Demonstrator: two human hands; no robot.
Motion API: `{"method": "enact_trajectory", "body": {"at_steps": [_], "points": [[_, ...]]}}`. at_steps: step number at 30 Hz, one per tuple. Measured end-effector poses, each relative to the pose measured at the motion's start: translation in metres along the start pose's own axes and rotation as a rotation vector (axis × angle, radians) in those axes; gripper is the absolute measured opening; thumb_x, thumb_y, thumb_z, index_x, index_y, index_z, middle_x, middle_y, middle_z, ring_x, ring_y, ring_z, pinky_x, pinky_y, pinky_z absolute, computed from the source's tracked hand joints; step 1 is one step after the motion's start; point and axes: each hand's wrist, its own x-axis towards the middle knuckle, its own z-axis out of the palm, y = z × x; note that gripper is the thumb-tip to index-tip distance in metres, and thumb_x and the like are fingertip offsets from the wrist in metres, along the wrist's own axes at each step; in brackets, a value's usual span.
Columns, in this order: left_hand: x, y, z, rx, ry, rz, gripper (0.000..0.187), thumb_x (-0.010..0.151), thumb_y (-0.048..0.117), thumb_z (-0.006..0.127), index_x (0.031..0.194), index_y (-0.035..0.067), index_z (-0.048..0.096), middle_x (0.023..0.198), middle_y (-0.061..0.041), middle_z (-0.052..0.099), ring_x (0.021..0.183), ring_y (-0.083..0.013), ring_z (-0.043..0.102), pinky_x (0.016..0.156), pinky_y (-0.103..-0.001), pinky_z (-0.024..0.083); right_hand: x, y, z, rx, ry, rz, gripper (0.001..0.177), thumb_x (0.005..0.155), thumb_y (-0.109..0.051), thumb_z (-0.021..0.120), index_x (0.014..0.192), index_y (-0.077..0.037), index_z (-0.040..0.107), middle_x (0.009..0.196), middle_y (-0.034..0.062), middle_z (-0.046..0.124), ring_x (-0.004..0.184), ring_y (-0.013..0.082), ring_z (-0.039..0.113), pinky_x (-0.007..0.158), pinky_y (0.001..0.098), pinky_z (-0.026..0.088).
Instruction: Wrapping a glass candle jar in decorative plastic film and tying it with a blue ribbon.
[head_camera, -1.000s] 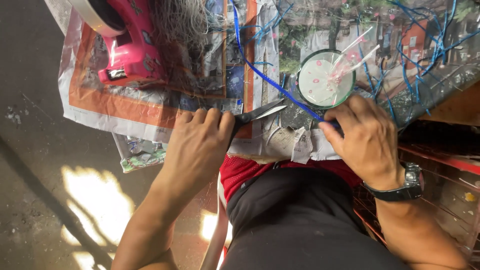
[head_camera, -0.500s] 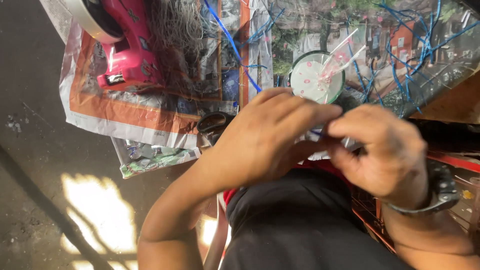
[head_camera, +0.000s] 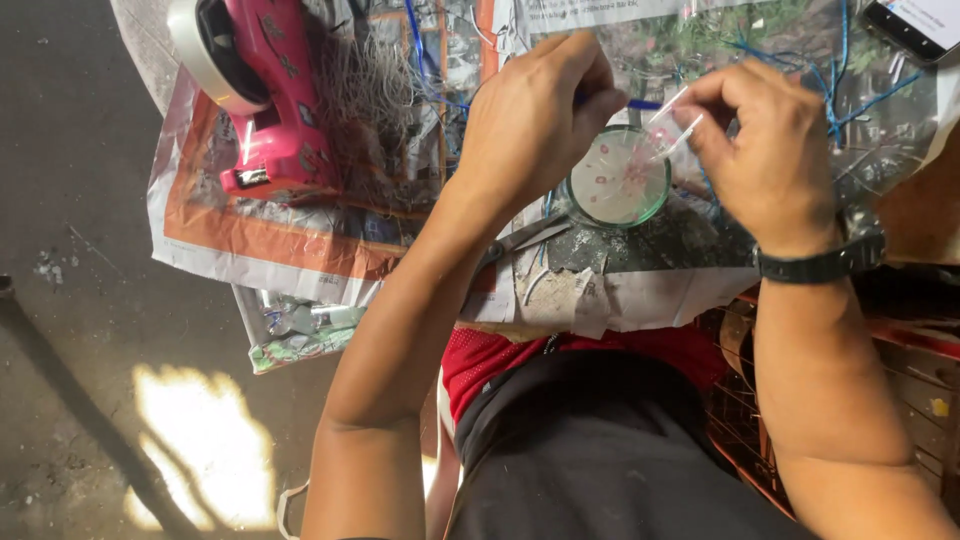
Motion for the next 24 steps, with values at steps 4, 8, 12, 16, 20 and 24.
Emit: {"method": "enact_trajectory", "body": {"at_steps": [4, 8, 12, 16, 20, 24], "points": [[-0.015, 0.016, -0.018, -0.036, -0.021, 0.021, 0.016, 0.079, 0.017, 0.057, 0.075, 0.008, 0.044, 0.071, -0.005, 0.050, 0.053, -0.0234, 0.049, 0.043, -0.036, 0.033, -0.022, -0.028, 0.000, 0.058, 0.070, 0.075, 0.037, 0.098, -0.029, 0.047, 0.081, 0.003, 0.053, 0.074, 0.0122, 0.052, 0.061, 0.0199, 0.047, 0.050, 0.0295, 0.036], [-0.030, 0.024, -0.022, 0.000, 0.021, 0.049, 0.017, 0.081, 0.015, 0.058, 0.078, 0.010, 0.042, 0.073, -0.002, 0.046, 0.059, -0.0245, 0.048, 0.046, -0.037, 0.035, -0.029, -0.056, -0.019, 0.080, 0.166, 0.047, 0.026, 0.098, -0.015, 0.051, 0.080, 0.005, 0.056, 0.076, 0.0138, 0.054, 0.064, 0.0218, 0.047, 0.053, 0.0312, 0.033], [-0.041, 0.027, -0.017, 0.009, -0.051, 0.214, 0.018, 0.079, 0.008, 0.058, 0.092, 0.010, 0.044, 0.080, -0.007, 0.043, 0.066, -0.0240, 0.046, 0.054, -0.036, 0.038, -0.024, -0.079, -0.033, 0.073, 0.099, 0.016, 0.013, 0.091, -0.006, 0.060, 0.083, 0.004, 0.057, 0.080, 0.0153, 0.055, 0.069, 0.0263, 0.051, 0.059, 0.0338, 0.039], [-0.048, 0.036, -0.015, 0.071, -0.121, 0.269, 0.010, 0.085, 0.014, 0.051, 0.095, 0.013, 0.047, 0.083, -0.009, 0.041, 0.068, -0.0289, 0.048, 0.061, -0.039, 0.040, -0.019, -0.088, -0.031, 0.251, -0.016, 0.071, 0.020, 0.088, -0.011, 0.058, 0.076, 0.002, 0.050, 0.069, 0.0113, 0.046, 0.060, 0.0217, 0.044, 0.057, 0.0308, 0.035], [-0.052, 0.026, -0.009, 0.012, -0.006, 0.276, 0.010, 0.086, 0.018, 0.054, 0.086, 0.009, 0.050, 0.080, -0.008, 0.043, 0.069, -0.0267, 0.047, 0.057, -0.038, 0.038, -0.017, -0.076, -0.027, 0.390, -0.004, 0.086, 0.019, 0.087, -0.014, 0.052, 0.076, 0.003, 0.053, 0.070, 0.0122, 0.050, 0.060, 0.0209, 0.043, 0.058, 0.0298, 0.033], [-0.054, 0.029, -0.010, 0.010, -0.009, 0.329, 0.008, 0.086, 0.013, 0.056, 0.087, 0.008, 0.050, 0.085, -0.008, 0.046, 0.070, -0.0258, 0.044, 0.058, -0.037, 0.038, -0.007, -0.064, -0.034, 0.403, -0.038, 0.080, 0.027, 0.088, -0.009, 0.046, 0.114, 0.000, 0.042, 0.099, 0.0116, 0.049, 0.065, 0.0104, 0.048, 0.046, 0.0190, 0.031]]}}
